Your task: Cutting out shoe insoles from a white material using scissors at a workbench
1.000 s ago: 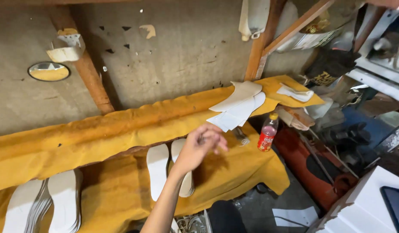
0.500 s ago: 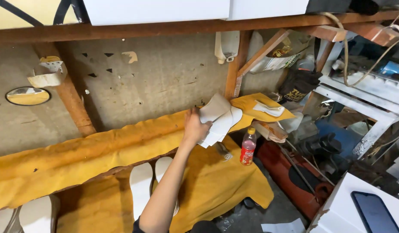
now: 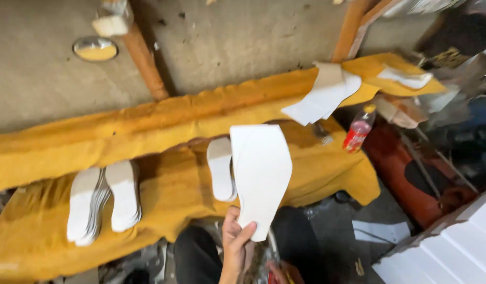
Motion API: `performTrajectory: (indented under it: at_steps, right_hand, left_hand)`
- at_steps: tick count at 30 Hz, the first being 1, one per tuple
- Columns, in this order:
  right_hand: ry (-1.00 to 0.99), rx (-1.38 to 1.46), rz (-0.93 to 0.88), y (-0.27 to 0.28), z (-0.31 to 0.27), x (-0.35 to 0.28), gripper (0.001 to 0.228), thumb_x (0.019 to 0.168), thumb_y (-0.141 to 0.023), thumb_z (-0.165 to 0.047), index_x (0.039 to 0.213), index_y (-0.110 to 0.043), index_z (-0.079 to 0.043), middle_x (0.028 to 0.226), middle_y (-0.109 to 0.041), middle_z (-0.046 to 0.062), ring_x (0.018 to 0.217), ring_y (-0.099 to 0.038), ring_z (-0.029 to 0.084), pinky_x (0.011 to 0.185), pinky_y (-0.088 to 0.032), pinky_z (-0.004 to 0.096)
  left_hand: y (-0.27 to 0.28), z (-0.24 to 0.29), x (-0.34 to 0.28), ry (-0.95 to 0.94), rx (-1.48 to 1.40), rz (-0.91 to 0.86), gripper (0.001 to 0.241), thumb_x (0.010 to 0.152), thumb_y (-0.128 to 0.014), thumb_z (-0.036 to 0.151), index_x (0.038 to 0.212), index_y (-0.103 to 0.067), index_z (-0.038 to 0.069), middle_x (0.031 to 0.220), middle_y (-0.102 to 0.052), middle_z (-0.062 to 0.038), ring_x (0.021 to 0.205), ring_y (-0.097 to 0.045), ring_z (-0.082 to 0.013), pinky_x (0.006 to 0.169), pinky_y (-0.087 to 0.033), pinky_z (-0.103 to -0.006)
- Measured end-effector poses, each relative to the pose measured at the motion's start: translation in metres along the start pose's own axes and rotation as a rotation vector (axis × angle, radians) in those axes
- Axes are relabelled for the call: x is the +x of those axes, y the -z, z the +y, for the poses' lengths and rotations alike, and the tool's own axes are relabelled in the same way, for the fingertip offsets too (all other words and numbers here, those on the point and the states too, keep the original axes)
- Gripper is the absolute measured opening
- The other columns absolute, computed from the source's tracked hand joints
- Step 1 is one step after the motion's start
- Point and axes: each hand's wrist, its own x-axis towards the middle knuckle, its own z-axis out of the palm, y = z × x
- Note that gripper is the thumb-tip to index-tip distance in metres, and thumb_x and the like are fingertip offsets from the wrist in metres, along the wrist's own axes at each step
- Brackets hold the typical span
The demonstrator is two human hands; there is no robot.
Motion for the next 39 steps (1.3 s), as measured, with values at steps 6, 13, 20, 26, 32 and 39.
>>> performTrajectory:
  at_steps: [6,13,20,26,32,39]
  right_hand:
    - [-0.443,0.584,-0.367,0.075,-0.171,0.045,0.049,0.102,-0.049,-0.034,0.069,-0.059,0.000,0.050,-0.061,0.017,0.044,-0.058,0.024,0.053,-0.049,0.036]
    - [-0.334,0.836,-0.298,0.067,-0.121,0.022,0.067,0.090,-0.060,-0.047,0.138,-0.058,0.000,0.124,-0.075,0.021,0.112,-0.074,0.034,0.092,-0.061,0.044]
    - [-0.252,0.417,-0.204,0.082,-0.162,0.009,0.059,0.082,-0.071,-0.033,0.133,-0.062,-0.004,0.130,-0.074,0.015,0.124,-0.068,0.032,0.106,-0.051,0.040]
    - [-0.158,0.503,-0.404,0.089,-0.187,-0.006,0.044,0.089,-0.068,-0.019,0.126,-0.065,0.003,0.118,-0.078,0.016,0.108,-0.075,0.028,0.091,-0.060,0.037]
    - [-0.603,0.258,-0.319,0.096,-0.152,-0.048,0.026,0.078,-0.084,-0.012,0.097,-0.071,0.002,0.090,-0.075,0.015,0.086,-0.074,0.025,0.080,-0.054,0.037]
    - [-0.474,0.237,-0.386,0.122,-0.214,-0.031,0.038,0.088,-0.068,-0.028,0.118,-0.063,-0.005,0.104,-0.069,0.007,0.097,-0.067,0.017,0.084,-0.055,0.031]
  left_hand:
    - [0.047,0.013,-0.117,0.208,0.011,0.219,0.033,0.084,-0.077,-0.007,0.083,-0.049,0.011,0.084,-0.070,-0.011,0.076,-0.064,-0.0205,0.067,-0.047,-0.0323]
    - [0.099,-0.010,-0.203,0.439,0.318,0.388,0.037,0.085,-0.083,-0.005,0.077,-0.051,0.011,0.068,-0.065,-0.007,0.063,-0.061,-0.0131,0.060,-0.044,-0.0300]
    - [0.068,0.038,-0.172,0.608,0.560,0.114,0.030,0.089,-0.084,0.005,0.079,-0.056,0.012,0.078,-0.061,-0.001,0.072,-0.058,-0.0119,0.069,-0.043,-0.0276]
    - [0.048,0.051,-0.126,0.347,0.467,0.047,0.018,0.099,-0.070,0.022,0.102,-0.058,0.009,0.093,-0.068,-0.002,0.086,-0.065,-0.0122,0.075,-0.048,-0.0265]
    - [0.005,0.074,-0.095,0.426,0.532,0.223,0.033,0.090,-0.073,0.032,0.107,-0.072,0.004,0.095,-0.074,-0.008,0.086,-0.073,-0.0218,0.068,-0.057,-0.0332]
    - [-0.004,0.094,-0.108,0.362,0.637,0.253,0.025,0.091,-0.073,0.026,0.100,-0.075,0.002,0.086,-0.077,-0.007,0.077,-0.075,-0.0194,0.057,-0.059,-0.0314]
